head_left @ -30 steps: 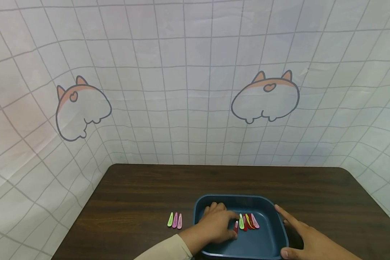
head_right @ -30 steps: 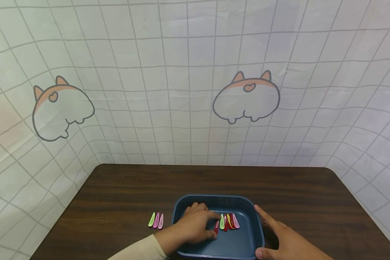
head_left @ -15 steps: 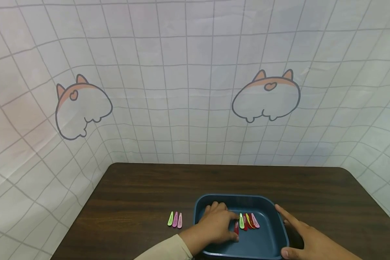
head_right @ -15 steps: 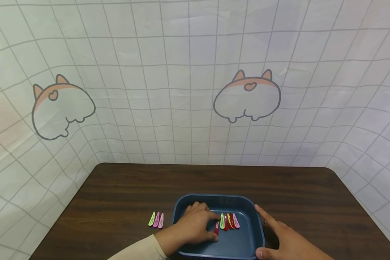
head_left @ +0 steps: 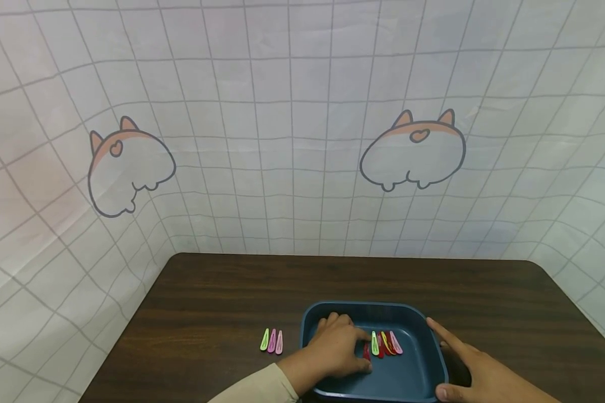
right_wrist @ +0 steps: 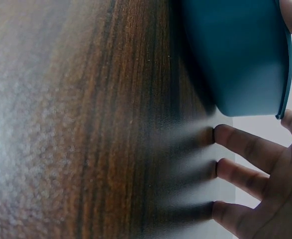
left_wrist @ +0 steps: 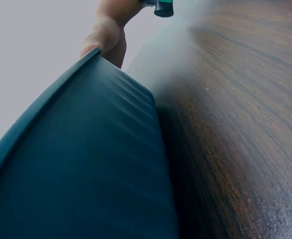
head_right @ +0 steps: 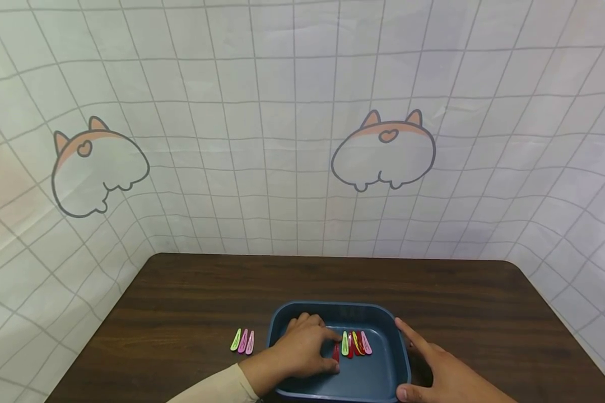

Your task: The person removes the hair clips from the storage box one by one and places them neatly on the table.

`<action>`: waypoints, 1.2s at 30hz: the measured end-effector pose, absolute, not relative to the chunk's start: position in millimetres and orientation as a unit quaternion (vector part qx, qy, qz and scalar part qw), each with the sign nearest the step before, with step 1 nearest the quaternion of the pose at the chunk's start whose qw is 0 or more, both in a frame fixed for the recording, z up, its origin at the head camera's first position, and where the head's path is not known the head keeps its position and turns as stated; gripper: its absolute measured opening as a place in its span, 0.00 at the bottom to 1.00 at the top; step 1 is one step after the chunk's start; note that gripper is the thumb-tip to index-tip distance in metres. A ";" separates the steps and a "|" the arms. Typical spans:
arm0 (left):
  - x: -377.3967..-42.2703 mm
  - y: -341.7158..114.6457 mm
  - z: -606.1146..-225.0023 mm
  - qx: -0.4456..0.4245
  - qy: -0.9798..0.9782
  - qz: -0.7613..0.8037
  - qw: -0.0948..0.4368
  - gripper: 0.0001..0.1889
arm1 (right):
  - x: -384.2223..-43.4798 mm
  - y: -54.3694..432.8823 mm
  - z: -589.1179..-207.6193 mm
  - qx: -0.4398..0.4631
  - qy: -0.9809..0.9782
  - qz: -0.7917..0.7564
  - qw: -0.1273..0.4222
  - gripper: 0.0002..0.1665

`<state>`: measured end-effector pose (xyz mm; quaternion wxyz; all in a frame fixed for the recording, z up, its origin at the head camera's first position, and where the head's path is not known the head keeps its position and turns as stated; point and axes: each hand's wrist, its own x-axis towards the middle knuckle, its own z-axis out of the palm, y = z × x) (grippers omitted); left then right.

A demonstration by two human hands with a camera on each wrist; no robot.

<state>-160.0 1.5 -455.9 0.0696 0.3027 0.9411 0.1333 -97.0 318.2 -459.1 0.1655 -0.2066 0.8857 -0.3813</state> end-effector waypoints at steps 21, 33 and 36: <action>-160.7 -16.7 -428.9 0.309 0.907 0.278 0.067 0.27 | -96.3 318.4 -460.5 -0.213 0.886 -0.381 0.153 0.58; -166.5 -35.4 -420.6 0.317 0.879 0.348 0.075 0.28 | -96.9 319.5 -462.5 -0.220 0.885 -0.384 0.146 0.58; -167.1 -42.1 -416.9 0.318 0.879 0.347 0.075 0.29 | -97.2 319.4 -462.3 -0.219 0.882 -0.388 0.149 0.58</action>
